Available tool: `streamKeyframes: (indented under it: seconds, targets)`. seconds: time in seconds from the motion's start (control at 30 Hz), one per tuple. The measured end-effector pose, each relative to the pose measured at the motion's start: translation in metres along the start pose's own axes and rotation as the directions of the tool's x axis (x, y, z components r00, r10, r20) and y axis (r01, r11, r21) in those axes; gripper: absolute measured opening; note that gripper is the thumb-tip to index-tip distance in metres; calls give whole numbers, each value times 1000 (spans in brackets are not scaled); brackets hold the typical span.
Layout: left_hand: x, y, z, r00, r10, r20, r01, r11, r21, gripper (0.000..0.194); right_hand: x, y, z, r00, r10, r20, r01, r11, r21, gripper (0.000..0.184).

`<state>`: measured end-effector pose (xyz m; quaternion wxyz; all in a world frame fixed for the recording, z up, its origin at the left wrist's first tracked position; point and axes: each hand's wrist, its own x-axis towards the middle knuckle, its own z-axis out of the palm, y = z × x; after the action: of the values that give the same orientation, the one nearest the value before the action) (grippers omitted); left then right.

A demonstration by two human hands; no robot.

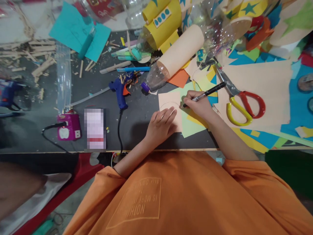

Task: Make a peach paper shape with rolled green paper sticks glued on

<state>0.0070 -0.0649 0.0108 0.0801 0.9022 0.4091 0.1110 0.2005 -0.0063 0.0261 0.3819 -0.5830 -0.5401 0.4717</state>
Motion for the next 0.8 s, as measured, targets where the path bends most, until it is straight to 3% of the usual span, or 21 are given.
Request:
streamKeyframes:
  seconds: [0.1,0.2,0.4,0.53,0.67,0.73,0.8]
  targets:
    - [0,0,1,999,20,-45,-21,1000,-17,47,2,2,-3,1000,10,12,-10,998,60,29]
    - [0,-1,1,996,38,-82,-41,998,-38,46,4,3,-5,999,-24,-46,30,990,136,30]
    - [0,-5,-1,997,14,-71,-24,989,-143,37,3,4,-5,996,-38,-75,51,982,180,33]
    - [-3,-6,0,993,15,-116,-32,988,-153,36,5,11,-9,976,-203,-73,200,979,-48,26]
    - [-12,-2,-5,988,79,-131,-98,985,-144,33,13,21,-18,887,-461,-16,423,827,-371,19]
    - [-17,0,-9,989,113,-94,-126,980,-152,30,16,24,-24,863,-503,38,459,753,-471,19]
    - [-22,0,-13,986,142,-82,-153,977,-145,28,17,25,-28,870,-488,65,447,726,-523,22]
